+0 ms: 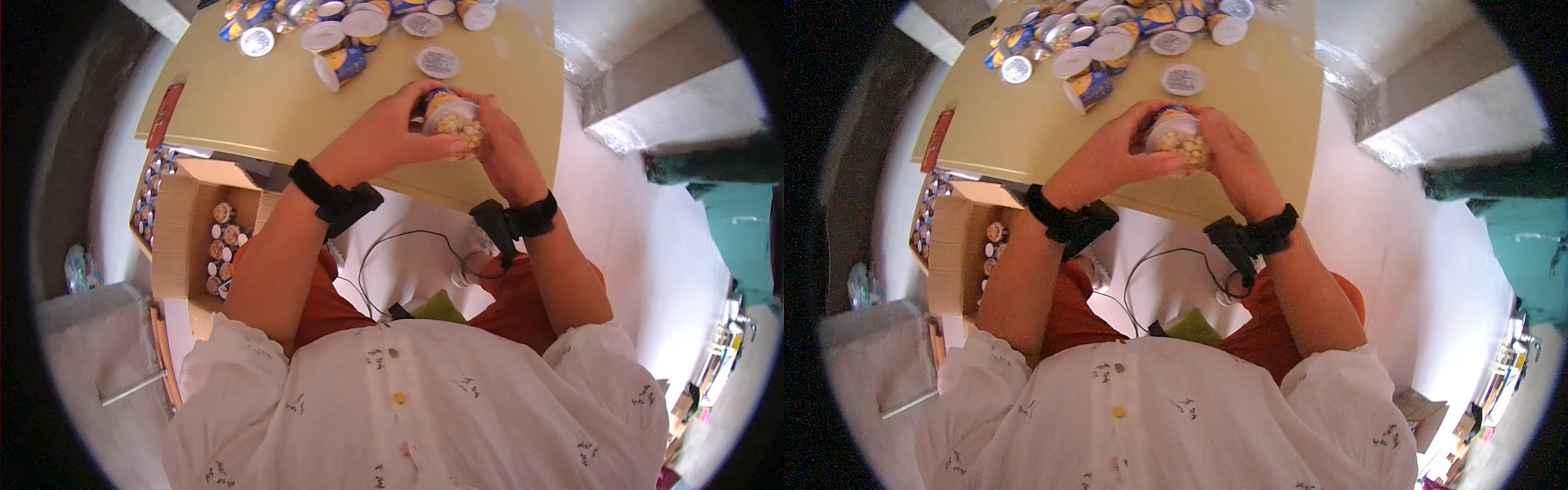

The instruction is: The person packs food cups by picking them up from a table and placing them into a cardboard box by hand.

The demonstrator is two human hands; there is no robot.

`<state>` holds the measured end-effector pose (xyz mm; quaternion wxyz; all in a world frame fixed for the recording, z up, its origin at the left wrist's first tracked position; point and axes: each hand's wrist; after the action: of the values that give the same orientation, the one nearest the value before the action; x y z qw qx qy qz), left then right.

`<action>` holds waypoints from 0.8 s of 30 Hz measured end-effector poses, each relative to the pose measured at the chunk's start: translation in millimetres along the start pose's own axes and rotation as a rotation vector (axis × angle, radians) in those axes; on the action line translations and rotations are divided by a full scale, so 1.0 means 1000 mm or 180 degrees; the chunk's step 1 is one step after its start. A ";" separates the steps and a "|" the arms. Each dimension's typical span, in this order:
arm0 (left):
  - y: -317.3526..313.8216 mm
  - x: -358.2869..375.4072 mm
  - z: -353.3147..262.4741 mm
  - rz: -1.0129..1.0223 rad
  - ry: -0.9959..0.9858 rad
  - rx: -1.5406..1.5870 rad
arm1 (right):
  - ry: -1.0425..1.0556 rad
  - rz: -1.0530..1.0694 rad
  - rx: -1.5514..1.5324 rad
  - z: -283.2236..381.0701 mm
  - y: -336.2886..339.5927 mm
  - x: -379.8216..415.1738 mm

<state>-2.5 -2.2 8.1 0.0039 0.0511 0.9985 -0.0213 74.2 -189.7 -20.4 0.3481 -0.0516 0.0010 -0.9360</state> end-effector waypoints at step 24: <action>0.030 0.130 -0.081 -0.1736 -0.0218 0.0969 | 0.0313 0.1247 -0.0883 0.061 -0.129 -0.012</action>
<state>-129.6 44.9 86.1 0.0240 -0.2193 0.9600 -0.1725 5.4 -82.0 44.4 0.5121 -0.0521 0.1565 -0.8429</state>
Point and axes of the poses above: each hand's wrist, its own x-axis away from the middle knuckle, its own y-axis out of the back of the hand, z = x × y, and after that the axes turned 12 degrees about x, right-handed
